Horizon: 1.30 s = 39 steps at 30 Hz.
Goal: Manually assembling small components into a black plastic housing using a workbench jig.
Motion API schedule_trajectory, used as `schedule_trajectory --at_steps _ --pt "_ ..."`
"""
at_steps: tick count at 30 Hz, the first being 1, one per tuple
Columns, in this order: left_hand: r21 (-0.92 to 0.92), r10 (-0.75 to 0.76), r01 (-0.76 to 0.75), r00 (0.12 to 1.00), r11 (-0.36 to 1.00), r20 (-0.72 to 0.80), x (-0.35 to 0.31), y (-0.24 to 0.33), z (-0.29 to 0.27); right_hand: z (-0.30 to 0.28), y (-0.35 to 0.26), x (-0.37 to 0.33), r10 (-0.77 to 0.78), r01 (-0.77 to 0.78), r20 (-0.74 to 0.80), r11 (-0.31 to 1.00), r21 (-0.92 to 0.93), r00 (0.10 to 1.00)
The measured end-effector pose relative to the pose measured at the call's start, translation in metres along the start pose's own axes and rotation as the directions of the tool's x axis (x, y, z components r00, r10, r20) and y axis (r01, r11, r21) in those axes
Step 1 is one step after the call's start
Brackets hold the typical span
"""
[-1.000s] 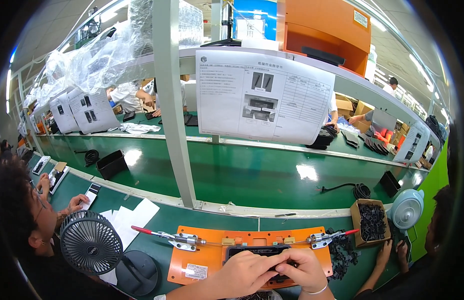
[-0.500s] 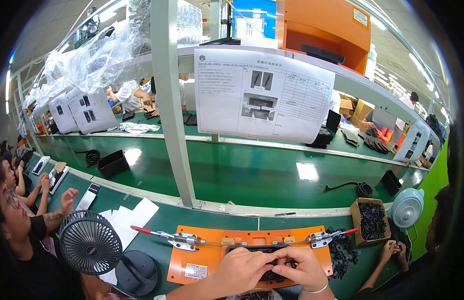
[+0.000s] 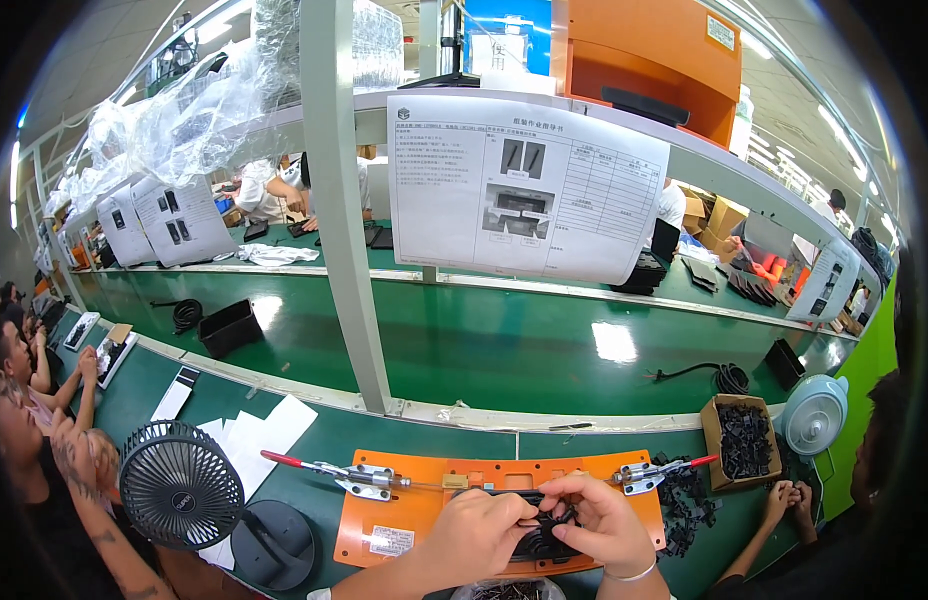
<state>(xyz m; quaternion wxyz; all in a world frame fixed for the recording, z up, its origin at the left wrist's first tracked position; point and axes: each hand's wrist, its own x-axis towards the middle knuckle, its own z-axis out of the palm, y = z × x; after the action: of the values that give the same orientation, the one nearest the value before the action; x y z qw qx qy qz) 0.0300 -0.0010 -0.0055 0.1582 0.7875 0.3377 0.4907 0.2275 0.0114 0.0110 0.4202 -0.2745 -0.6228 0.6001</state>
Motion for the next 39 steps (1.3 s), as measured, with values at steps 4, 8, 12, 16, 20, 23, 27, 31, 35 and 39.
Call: schedule_trajectory --at_steps 4,8,12,16,20,23,27,31,35,39 --pt "-0.012 -0.007 0.007 1.0 1.0 0.012 -0.001 0.002 -0.002 -0.001 0.005 0.003 -0.089 0.089 -0.01 0.996 0.019 0.996" --pt "-0.016 -0.019 0.019 1.0 1.0 0.009 0.0 0.003 -0.003 -0.002 0.007 0.004 -0.092 0.094 -0.034 0.993 0.064 0.995" --pt "-0.024 -0.024 0.024 1.0 0.999 0.016 0.001 0.002 -0.003 0.002 0.004 0.006 -0.104 0.117 -0.109 0.986 0.118 0.988" --pt "-0.027 -0.027 0.027 1.0 0.999 0.001 0.001 0.003 -0.003 -0.003 0.011 0.004 -0.114 0.125 -0.102 0.986 0.109 0.988" --pt "-0.024 -0.035 0.035 0.999 0.999 0.005 0.001 0.004 -0.003 -0.004 0.011 0.003 -0.105 0.124 -0.136 0.982 0.142 0.985" --pt "-0.039 -0.061 0.063 0.998 0.997 0.033 0.001 0.003 -0.003 -0.004 0.011 0.004 -0.106 0.123 -0.165 0.988 0.096 0.981" --pt "-0.046 -0.067 0.069 0.996 0.997 0.052 0.002 0.004 -0.003 -0.009 0.016 0.006 -0.117 0.113 -0.032 0.986 -0.125 0.993" --pt "-0.028 -0.064 0.066 0.997 0.997 0.05 0.001 -0.001 -0.005 -0.009 0.005 0.007 0.025 0.105 0.246 0.86 -0.499 0.969" --pt "-0.023 -0.076 0.076 0.997 0.997 0.001 -0.002 -0.005 -0.008 0.003 0.005 0.004 0.159 0.308 0.508 0.632 -0.711 0.847" --pt "-0.043 -0.065 0.065 0.998 0.997 -0.01 0.001 -0.003 -0.009 0.025 0.001 -0.027 0.21 0.336 0.505 0.531 -0.778 0.837"
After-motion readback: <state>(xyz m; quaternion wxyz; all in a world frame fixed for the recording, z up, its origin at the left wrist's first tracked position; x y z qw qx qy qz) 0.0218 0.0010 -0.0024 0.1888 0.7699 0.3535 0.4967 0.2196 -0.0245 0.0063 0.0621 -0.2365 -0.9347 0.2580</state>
